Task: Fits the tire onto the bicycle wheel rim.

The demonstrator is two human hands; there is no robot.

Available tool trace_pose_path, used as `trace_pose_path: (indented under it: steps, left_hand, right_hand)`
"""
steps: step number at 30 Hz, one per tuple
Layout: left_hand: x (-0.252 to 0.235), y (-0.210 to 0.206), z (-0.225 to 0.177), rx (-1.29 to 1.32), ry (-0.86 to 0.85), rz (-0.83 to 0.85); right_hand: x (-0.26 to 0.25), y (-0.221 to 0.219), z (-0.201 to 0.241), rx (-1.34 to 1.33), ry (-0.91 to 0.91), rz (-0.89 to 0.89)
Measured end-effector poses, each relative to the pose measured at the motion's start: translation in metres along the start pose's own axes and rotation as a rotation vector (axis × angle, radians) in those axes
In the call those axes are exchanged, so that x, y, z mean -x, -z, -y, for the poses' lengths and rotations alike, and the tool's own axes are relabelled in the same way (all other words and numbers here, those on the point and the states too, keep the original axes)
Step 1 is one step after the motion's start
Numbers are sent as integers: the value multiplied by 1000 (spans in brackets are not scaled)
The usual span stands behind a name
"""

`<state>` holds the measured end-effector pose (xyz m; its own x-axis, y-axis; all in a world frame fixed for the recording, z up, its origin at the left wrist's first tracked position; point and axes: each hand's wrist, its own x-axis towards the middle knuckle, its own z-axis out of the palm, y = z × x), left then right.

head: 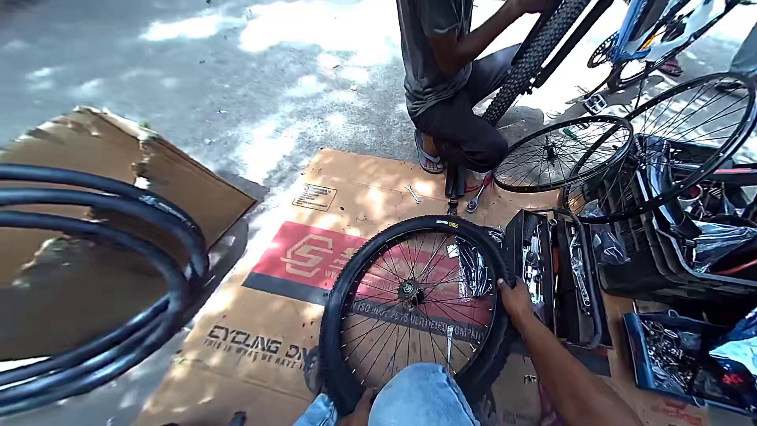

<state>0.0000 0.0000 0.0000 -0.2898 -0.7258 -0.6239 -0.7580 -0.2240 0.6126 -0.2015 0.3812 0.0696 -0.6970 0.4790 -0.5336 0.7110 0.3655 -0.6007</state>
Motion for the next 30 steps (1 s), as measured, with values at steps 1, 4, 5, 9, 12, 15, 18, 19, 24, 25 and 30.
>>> trace_pose_path:
  steps: [1, 4, 5, 9, 12, 15, 18, 19, 24, 25, 30]
  left_hand:
    - [7, 11, -27, -32, 48, -13]
    - [9, 41, -66, -52, 58, -48]
    - [5, 48, -67, -30, 46, -69]
    - [19, 48, -55, 58, 207, 51]
    - [49, 28, -22, -78, 236, 166]
    - [66, 11, -16, -365, 88, 234]
    - [69, 10, -34, -601, -158, 362]
    - [71, 12, -43, -648, -235, 407]
    - [91, 15, -68, -670, -351, 502]
    - [96, 19, -66, -694, -365, 513]
    - [110, 38, -69, -860, -371, 589]
  right_hand:
    - [3, -12, 1, -5, 0, 51]
    - [12, -35, 12, 23, 39, 234]
    - [15, -39, 19, 55, 66, 291]
    - [37, -20, 63, 160, 225, 460]
    - [75, 22, 72, 11, 340, 568]
    - [128, 83, 66, -99, 469, 466]
    - [181, 138, 31, -200, 495, 286]
    - [199, 153, 16, -227, 489, 236]
    - [264, 199, -56, -377, 336, 87]
    - [269, 204, -67, -390, 320, 67]
    - [269, 218, -83, -260, 342, 45]
